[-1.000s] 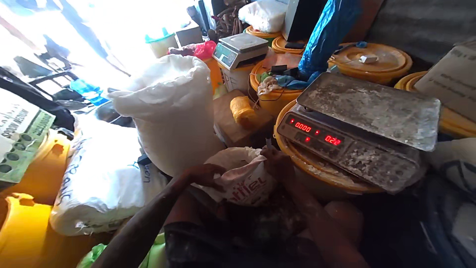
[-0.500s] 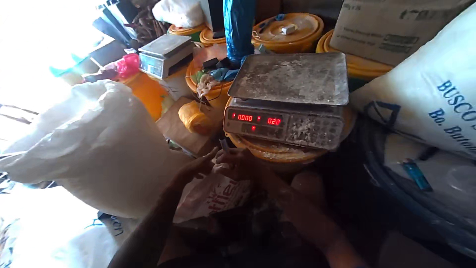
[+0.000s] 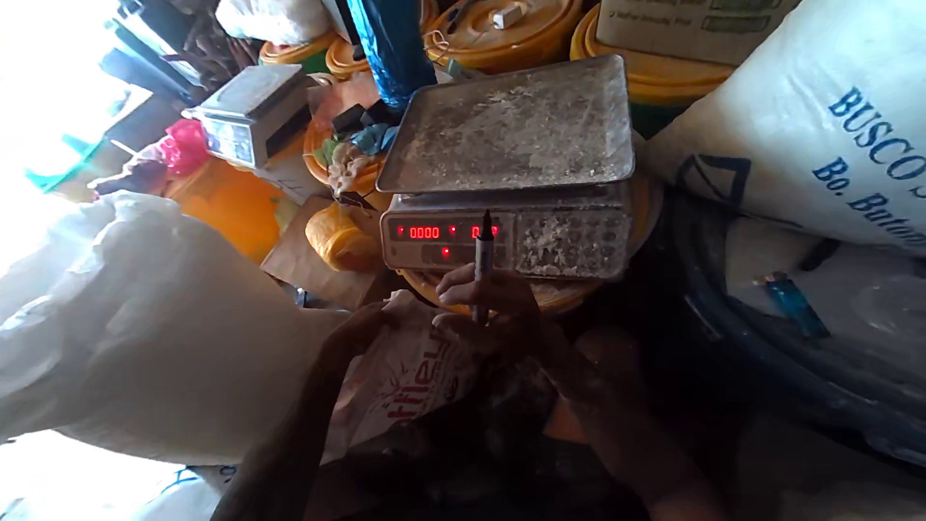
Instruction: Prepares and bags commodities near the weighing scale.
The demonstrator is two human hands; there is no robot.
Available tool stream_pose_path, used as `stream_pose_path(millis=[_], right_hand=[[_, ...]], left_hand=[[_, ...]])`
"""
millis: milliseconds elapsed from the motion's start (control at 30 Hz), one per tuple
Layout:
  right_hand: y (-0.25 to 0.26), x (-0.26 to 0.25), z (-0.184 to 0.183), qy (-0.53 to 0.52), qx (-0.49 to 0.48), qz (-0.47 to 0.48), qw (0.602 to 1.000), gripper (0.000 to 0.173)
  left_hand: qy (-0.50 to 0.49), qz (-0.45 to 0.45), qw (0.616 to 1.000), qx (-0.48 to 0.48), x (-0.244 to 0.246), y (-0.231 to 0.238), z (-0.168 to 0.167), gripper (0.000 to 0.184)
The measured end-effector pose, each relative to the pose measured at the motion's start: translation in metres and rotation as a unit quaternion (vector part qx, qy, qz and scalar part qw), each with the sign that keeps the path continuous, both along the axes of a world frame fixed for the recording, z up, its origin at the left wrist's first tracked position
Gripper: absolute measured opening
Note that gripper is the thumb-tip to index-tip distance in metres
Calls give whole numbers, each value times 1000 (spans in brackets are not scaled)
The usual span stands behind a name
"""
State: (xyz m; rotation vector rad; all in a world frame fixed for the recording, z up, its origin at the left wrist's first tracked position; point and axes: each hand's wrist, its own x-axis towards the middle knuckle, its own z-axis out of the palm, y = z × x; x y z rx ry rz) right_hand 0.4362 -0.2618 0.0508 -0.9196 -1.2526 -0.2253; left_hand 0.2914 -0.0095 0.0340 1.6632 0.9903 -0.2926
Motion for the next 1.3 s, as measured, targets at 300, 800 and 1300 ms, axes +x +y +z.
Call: stream_pose_path(millis=[300,800,1300], right_hand=[[4,0,-3,-6,-37,-13,999,12],[25,-38,-20,-91,-132,45,986,21],[92,-125,-81,-226,-281,-1,933,23]], left_hand=[[-44,-62,997,-18,-46,-2,20,32],[-122,471,867,106,-239,-14,-7,43],[-35,186,961,202,-227,-102,-81,53]])
